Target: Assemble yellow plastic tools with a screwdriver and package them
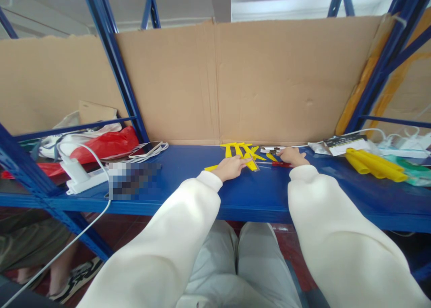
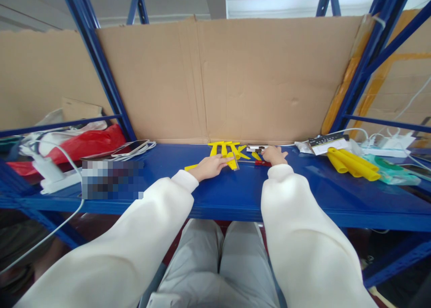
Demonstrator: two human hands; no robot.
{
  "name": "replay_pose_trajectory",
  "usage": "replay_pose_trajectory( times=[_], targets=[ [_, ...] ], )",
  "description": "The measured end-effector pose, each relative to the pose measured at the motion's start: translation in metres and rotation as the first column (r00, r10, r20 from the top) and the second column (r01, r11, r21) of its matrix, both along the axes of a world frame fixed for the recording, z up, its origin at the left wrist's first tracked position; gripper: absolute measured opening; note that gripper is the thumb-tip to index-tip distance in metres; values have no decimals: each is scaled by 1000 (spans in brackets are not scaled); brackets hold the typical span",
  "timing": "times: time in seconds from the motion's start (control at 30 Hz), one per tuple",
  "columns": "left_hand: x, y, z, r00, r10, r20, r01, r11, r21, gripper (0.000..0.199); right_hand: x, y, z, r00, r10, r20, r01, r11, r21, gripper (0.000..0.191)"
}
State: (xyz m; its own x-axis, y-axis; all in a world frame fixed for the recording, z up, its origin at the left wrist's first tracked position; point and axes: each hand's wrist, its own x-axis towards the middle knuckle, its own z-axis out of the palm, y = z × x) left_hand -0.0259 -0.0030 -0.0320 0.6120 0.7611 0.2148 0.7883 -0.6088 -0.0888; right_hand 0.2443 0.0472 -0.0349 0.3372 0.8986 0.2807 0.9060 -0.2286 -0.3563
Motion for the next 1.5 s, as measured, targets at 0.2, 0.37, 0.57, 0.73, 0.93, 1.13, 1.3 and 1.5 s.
replay_pose_trajectory(
  times=[0.2,0.37,0.57,0.73,0.93,1.13,1.3,1.5],
  targets=[
    [0,1,-1,1000,-9,6,9,1000,3,50,-13,-12,9,997,-25,72,39,980,-194,47],
    [-1,4,-3,1000,-17,23,17,1000,0,49,-9,-7,6,993,-61,102,73,990,-122,36],
    [-1,2,0,1000,-8,29,8,1000,-19,50,-2,7,2,995,-57,87,71,984,-166,36],
    [0,-1,1,1000,7,20,-6,1000,-31,50,-5,8,4,993,-34,109,58,973,-224,43],
    [0,1,0,1000,-9,12,9,1000,-10,49,-9,7,8,989,-5,145,43,965,-259,44],
    [0,2,0,1000,-11,18,12,999,-32,49,-9,9,9,979,20,200,27,973,-230,34],
    [0,2,0,1000,-18,21,18,999,-29,49,-12,9,10,980,28,199,18,974,-224,24],
    [-1,4,-3,999,-17,32,18,1000,-23,47,-13,14,5,996,22,83,0,968,-252,22]
  ],
)
